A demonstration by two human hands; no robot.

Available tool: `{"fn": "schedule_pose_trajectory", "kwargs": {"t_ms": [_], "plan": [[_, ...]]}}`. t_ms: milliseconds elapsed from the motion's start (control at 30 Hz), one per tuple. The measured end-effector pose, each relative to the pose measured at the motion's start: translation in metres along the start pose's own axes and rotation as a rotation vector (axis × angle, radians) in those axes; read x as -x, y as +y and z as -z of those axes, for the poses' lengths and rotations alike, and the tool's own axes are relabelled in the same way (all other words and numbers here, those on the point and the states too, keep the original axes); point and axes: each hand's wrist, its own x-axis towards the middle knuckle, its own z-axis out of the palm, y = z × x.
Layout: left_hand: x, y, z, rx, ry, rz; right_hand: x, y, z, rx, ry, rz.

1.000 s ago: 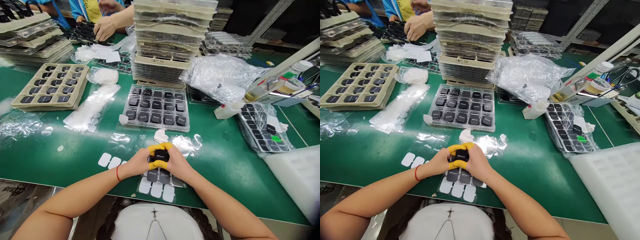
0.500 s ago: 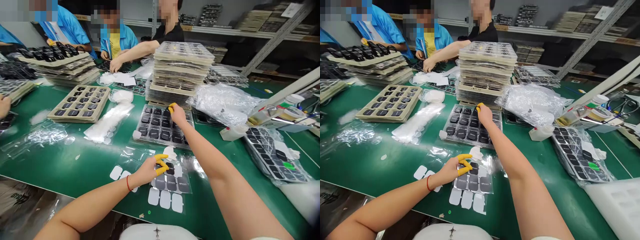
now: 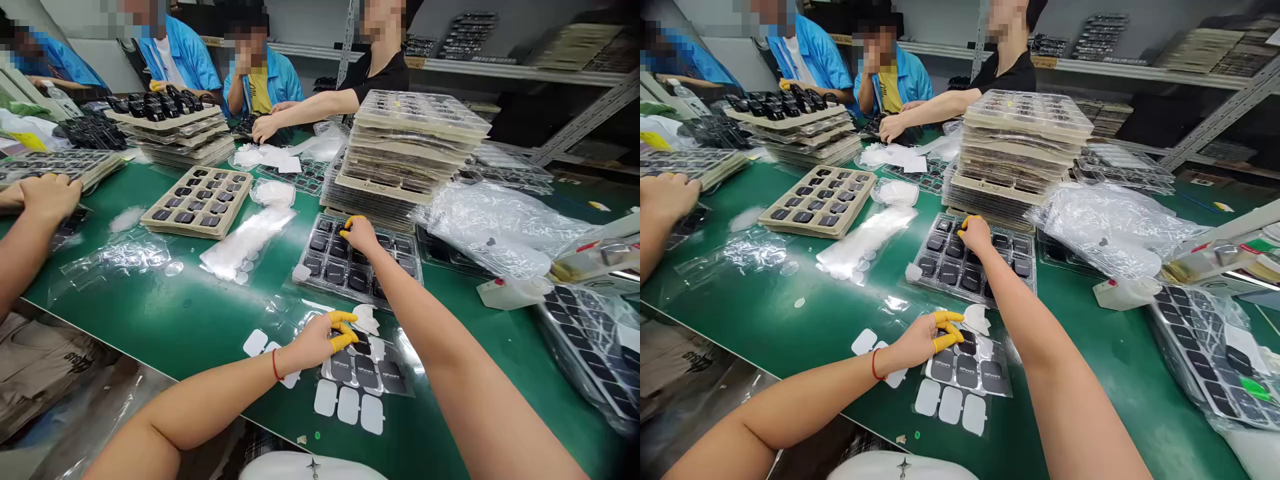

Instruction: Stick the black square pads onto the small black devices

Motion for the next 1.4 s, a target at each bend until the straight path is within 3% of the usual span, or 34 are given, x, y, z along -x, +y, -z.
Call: {"fn": "schedule_pose_trajectory", "kwargs": {"t_ms": [167, 233, 300, 400, 500, 567, 667, 733, 933, 1000, 1100, 1167, 1233, 1300, 1400], "plan": [[-0.002, 0.001, 0.000, 0.139, -0.015, 0.050, 0.036, -0.005, 0.024, -0.101, 0.067, 0.057], [-0.004, 0.000, 0.000, 0.237, -0.005, 0.058, 0.069, -0.008, 0.040, -0.168, 0.113, 0.118], [-0.006, -0.002, -0.002, 0.337, -0.011, 0.037, 0.116, -0.011, 0.054, -0.318, 0.133, 0.277], [-0.006, -0.005, -0.007, 0.477, -0.105, 0.000, 0.198, -0.012, 0.062, -0.443, -0.085, 0.462], [0.001, -0.004, -0.015, 0.366, -0.184, 0.004, 0.260, -0.005, 0.053, -0.457, -0.217, 0.430], [0.006, -0.003, -0.020, 0.171, -0.187, -0.025, 0.281, 0.003, 0.043, -0.568, -0.233, 0.321], [0.012, -0.004, -0.027, -0.046, -0.203, -0.052, 0.287, 0.012, 0.030, -0.833, -0.223, 0.049], [0.012, -0.006, -0.031, -0.115, -0.219, -0.046, 0.285, 0.012, 0.027, -0.870, -0.251, -0.036], [0.008, -0.010, -0.035, -0.042, -0.167, -0.033, 0.284, 0.018, 0.041, -0.533, -0.092, 0.243], [0.008, -0.008, -0.032, 0.014, -0.189, 0.048, 0.279, 0.034, 0.047, -0.418, -0.097, 0.150], [0.009, -0.005, -0.026, 0.080, -0.242, 0.134, 0.267, 0.054, 0.044, 0.009, -0.071, -0.036], [0.010, -0.003, -0.024, 0.109, -0.233, 0.120, 0.258, 0.055, 0.035, 0.199, -0.026, 0.026], [0.010, -0.002, -0.023, 0.113, -0.202, 0.082, 0.251, 0.049, 0.023, 0.173, -0.002, 0.162], [0.010, -0.002, -0.023, 0.074, -0.163, 0.060, 0.244, 0.041, 0.015, 0.090, -0.065, 0.234], [0.010, -0.003, -0.022, 0.020, -0.141, 0.095, 0.242, 0.034, 0.017, -0.051, -0.133, 0.160]]}}
